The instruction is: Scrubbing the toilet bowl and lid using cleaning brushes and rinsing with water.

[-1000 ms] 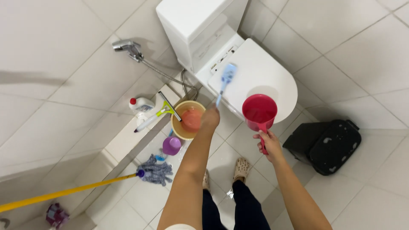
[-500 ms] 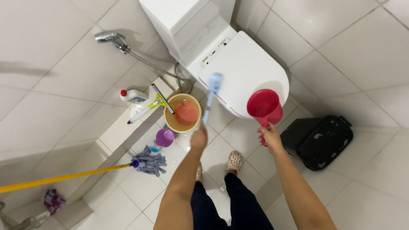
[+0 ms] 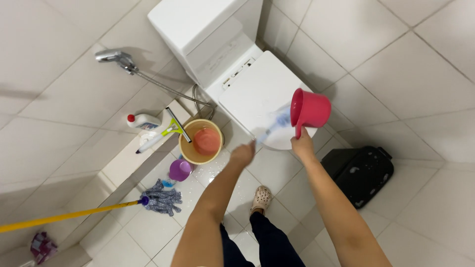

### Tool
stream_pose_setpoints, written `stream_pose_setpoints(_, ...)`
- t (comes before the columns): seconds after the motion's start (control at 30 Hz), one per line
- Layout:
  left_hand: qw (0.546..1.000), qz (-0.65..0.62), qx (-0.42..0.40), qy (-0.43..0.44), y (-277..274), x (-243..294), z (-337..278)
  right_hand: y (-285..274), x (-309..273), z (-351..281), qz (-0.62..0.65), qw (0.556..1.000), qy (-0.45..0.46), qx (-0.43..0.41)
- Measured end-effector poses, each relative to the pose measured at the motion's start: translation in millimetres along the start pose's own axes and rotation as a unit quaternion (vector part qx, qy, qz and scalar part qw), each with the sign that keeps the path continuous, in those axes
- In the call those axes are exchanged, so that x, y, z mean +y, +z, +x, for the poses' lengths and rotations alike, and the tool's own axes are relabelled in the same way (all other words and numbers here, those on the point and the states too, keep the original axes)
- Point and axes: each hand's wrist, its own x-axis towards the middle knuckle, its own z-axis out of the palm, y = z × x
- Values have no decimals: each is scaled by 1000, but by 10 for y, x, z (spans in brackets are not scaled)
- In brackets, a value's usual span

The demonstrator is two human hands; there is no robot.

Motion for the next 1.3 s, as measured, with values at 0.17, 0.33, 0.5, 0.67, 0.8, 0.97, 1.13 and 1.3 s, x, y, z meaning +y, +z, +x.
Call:
stream_pose_setpoints(0.17,982,-99,132,-88,-81,50,689,-430,25,175,-42,997,-13,69)
stream_pose_setpoints(0.33,998,26,-11,51,-243,757,295,-643,201,49,-33,987,-70,137)
stream_pose_setpoints(0.5,992,-43,97,-68,-262,562,1556,-565,803,-110,53,993,-54,89)
stream_pose_setpoints(0.67,978,-104,155,-92,-745,975,1661,-725,504,-352,235,953,192,-26)
stream_pose_setpoints(0.8,999,-10,50,2,-82,1020,1771,-714,483,-465,281,929,241,0)
stream_pose_setpoints(0.97,999,-21,35,28,-277,1217,877,-744,576,-696,331,894,301,35)
stream_pose_setpoints(1.13,999,7,20,38,360,927,627,-562,648,-1000,369,876,302,74)
stream_pose_setpoints(1.3,998,23,13,56,207,369,40,-460,277,-1534,388,859,318,102)
